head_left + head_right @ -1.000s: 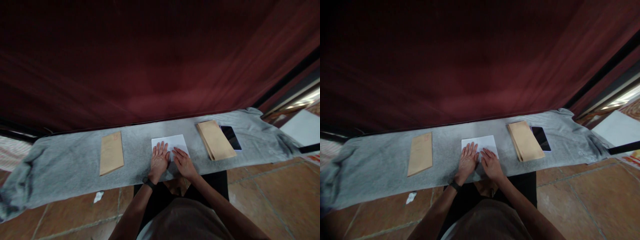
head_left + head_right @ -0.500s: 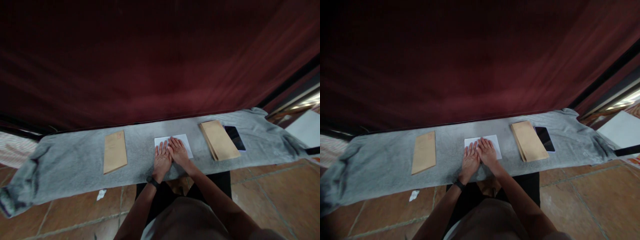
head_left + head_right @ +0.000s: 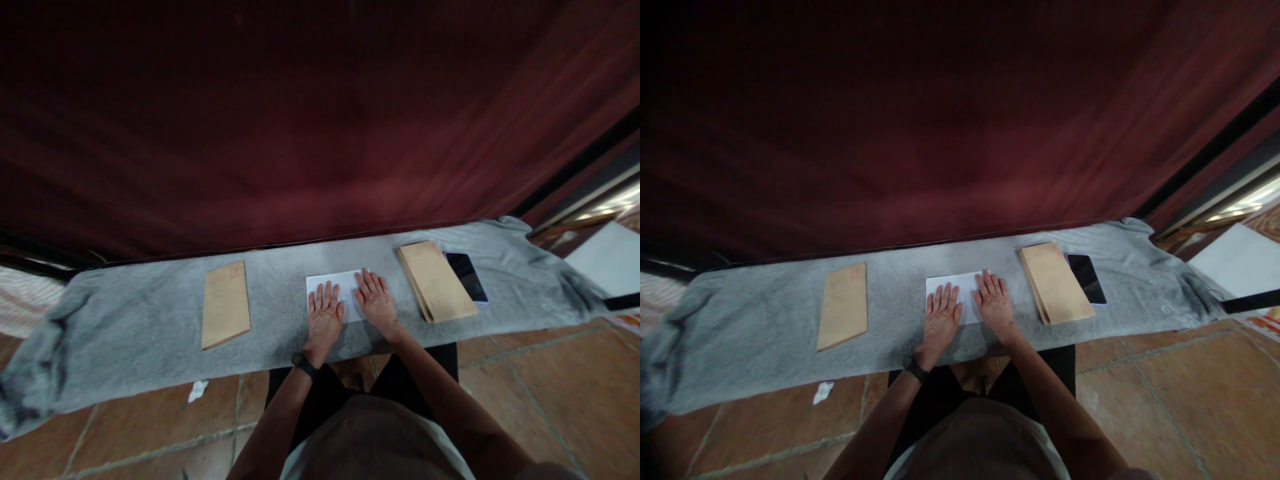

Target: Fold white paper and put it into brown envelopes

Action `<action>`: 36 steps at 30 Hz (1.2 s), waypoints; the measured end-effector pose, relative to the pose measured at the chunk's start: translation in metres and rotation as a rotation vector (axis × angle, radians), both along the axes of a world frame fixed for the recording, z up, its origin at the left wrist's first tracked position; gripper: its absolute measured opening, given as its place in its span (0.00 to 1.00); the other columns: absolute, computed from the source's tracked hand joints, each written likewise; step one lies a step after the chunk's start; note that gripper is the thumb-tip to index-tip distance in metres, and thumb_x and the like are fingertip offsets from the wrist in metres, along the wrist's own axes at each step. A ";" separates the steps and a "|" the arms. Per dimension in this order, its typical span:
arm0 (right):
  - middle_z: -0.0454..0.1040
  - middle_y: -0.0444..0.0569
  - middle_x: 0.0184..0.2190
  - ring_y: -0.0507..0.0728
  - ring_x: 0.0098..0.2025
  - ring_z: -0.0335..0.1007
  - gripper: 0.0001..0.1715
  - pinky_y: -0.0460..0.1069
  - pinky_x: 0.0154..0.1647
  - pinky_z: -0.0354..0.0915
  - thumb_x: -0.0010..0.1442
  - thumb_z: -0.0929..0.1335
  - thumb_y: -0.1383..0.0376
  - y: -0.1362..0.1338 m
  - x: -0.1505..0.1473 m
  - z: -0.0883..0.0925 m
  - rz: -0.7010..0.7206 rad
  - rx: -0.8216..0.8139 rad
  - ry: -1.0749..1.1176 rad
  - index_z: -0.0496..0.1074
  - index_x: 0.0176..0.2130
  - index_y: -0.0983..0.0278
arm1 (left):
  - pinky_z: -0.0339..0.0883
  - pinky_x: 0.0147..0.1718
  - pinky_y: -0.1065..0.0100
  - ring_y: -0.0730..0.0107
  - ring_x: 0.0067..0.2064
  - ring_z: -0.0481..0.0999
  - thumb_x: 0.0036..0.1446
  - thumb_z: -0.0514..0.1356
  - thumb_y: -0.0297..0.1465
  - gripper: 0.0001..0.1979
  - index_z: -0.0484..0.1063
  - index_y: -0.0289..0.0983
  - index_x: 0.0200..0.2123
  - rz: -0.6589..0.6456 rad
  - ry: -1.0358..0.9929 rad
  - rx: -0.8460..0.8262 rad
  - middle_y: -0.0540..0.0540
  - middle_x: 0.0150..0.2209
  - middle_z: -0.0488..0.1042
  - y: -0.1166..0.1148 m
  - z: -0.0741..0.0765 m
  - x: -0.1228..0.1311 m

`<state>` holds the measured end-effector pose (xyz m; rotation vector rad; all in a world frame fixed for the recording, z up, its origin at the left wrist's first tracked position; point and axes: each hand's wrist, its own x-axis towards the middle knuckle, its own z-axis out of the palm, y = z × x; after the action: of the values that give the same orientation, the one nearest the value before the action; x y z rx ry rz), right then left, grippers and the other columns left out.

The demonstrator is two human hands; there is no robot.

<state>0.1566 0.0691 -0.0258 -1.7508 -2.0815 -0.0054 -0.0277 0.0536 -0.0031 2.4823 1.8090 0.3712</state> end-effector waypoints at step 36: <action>0.63 0.54 0.68 0.63 0.70 0.57 0.26 0.63 0.71 0.51 0.73 0.60 0.61 0.008 -0.068 0.009 0.103 -0.046 0.046 0.66 0.65 0.63 | 0.50 0.69 0.46 0.48 0.73 0.52 0.69 0.49 0.38 0.30 0.57 0.32 0.70 0.106 0.062 0.033 0.36 0.71 0.56 0.030 -0.003 -0.024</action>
<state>0.0889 0.0769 -0.0173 -1.6518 -2.1520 0.1129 -0.0519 0.0839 -0.0057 2.4522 1.9790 0.3354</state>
